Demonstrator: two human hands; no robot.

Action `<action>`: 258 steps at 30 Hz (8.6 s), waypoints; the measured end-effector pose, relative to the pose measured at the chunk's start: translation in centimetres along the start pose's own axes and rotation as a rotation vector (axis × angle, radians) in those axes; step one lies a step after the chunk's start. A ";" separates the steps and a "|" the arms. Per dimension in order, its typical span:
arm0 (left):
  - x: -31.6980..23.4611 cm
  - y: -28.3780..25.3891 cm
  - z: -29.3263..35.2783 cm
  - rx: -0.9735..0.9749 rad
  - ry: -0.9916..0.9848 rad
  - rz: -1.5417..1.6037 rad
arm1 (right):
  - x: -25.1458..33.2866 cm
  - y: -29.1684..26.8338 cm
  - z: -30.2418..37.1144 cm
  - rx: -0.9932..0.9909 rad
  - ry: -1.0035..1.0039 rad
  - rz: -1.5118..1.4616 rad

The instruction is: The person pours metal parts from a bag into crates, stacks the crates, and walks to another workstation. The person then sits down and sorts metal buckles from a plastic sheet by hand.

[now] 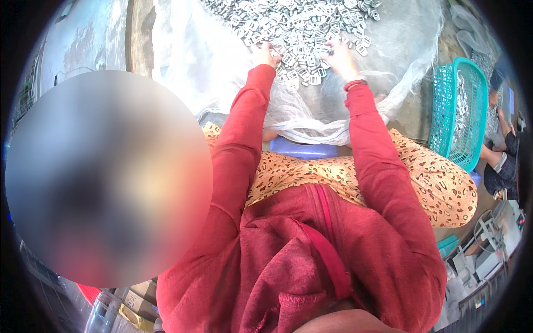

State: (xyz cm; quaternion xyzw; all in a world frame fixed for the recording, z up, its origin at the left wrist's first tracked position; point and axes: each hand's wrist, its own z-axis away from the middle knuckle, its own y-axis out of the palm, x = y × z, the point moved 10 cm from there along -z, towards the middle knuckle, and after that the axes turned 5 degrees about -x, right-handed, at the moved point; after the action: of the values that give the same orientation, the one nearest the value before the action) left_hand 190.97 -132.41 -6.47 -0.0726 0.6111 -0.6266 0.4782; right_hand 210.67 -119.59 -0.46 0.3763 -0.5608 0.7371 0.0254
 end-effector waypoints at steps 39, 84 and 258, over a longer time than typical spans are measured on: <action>-7.6 -3.9 -0.2 0.434 -0.069 1.652 | -0.4 4.0 -0.3 0.127 0.085 -0.294; -6.7 -0.5 -4.5 0.290 0.058 0.503 | -4.2 -9.3 -5.4 -0.146 0.153 -0.881; -20.1 -3.8 4.3 0.181 0.713 -0.107 | 4.5 1.3 3.6 0.420 0.733 -2.181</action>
State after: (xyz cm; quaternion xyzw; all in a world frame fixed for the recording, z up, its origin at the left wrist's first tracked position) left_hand 202.63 -122.32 7.66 0.1609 0.6768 -0.6881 0.2064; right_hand 208.76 -124.78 1.44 0.4199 0.2330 0.4674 0.7423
